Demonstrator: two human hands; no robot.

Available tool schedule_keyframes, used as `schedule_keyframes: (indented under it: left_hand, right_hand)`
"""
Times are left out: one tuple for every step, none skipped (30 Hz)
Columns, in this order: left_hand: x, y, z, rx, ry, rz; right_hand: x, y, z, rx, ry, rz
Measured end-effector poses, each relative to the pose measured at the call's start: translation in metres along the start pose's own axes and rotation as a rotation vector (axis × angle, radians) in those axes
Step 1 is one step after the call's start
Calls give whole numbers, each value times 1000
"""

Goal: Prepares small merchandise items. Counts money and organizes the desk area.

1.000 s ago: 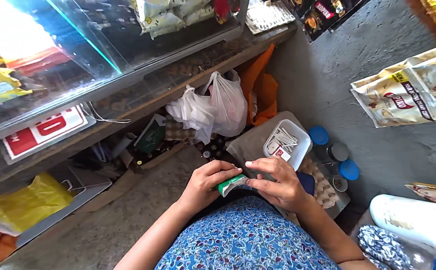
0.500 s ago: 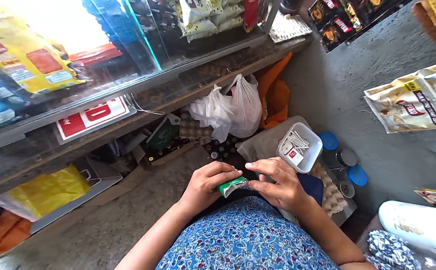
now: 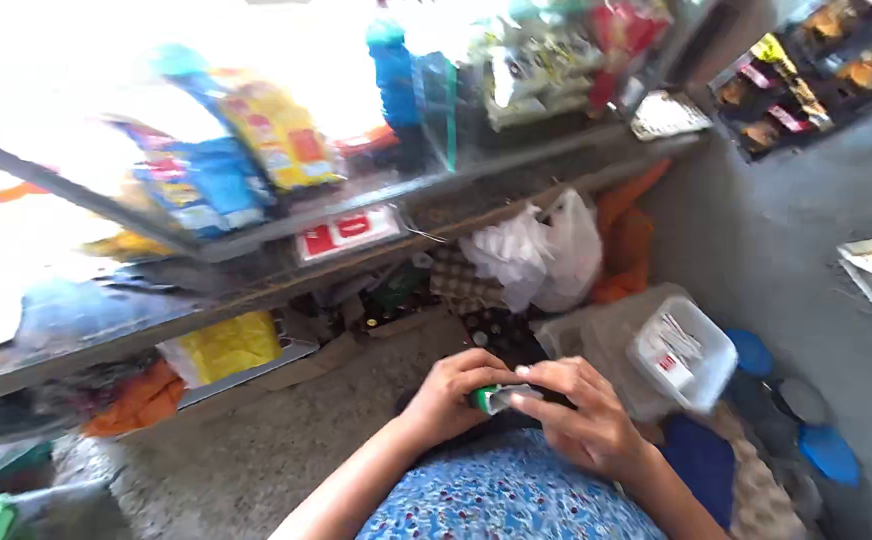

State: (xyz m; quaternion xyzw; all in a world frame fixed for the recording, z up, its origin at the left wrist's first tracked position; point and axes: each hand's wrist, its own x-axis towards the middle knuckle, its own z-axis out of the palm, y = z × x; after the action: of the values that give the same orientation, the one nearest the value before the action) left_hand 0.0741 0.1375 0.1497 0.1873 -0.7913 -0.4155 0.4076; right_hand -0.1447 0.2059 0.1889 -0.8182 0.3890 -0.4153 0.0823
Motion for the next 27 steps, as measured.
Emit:
schedule_keyframes:
  left_hand:
    - [-5,1,-4,-28,4,-47]
    - [-9,4,-7,-65,13,-98]
    - [-13,7,-9,-96,18,-149]
    - [-16,10,-10,-123,21,-192]
    - [-19,14,-11,-140,31,-229]
    - [-23,16,-11,-145,48,-257]
    - [-27,16,-10,-139,69,-272]
    - [-31,17,-8,-129,103,-284]
    - [-36,18,-6,-119,136,-298]
    - [-42,22,-5,-115,170,-307]
    - [-49,25,-5,-105,205,-308]
    - [-57,26,-5,-84,243,-304]
    - [-67,24,-5,-46,292,-298]
    - [-78,20,-2,-1,358,-297]
    - [-90,15,1,42,441,-300]
    - [-102,13,2,83,523,-306]
    - [-113,13,0,110,575,-317]
    - [-124,15,-4,123,599,-325]
    - [-136,17,-11,135,604,-331]
    - [-147,18,-18,149,597,-332]
    - [-159,17,-27,161,587,-328]
    - [-169,17,-37,170,583,-320]
    - [-179,17,-47,177,584,-312]
    - [-188,18,-60,178,595,-303]
    - [-197,21,-74,168,616,-296]
    - [-207,25,-91,154,644,-297]
    - [-218,30,-111,149,677,-302]
  right_hand:
    - [2,1,8,36,0,7]
    - [3,2,16,75,-7,26]
    - [6,3,23,115,-20,53]
    - [8,5,31,151,-41,85]
    - [9,7,38,187,-74,110]
    - [10,10,45,229,-116,118]
    - [13,13,51,271,-159,104]
    - [16,17,56,311,-201,73]
    - [20,19,59,354,-235,43]
    - [25,18,61,400,-274,28]
    - [31,16,62,453,-307,29]
    - [37,16,64,517,-334,46]
    - [44,17,67,585,-352,68]
    - [48,20,73,638,-359,88]
    - [52,23,81,676,-359,103]
    - [56,25,89,702,-358,111]
    - [60,24,97,729,-368,117]
    - [65,20,106,766,-392,119]
    - [70,15,114,804,-425,117]
    - [75,8,124,836,-459,103]
    - [79,0,136,855,-488,70]
    - [84,-8,147,851,-512,27]
    - [89,-16,159,837,-527,-18]
    - [96,-26,170,822,-541,-55]
    - [105,-36,182,811,-552,-75]
    - [115,-47,195,806,-554,-86]
    - [126,-57,209,808,-546,-88]
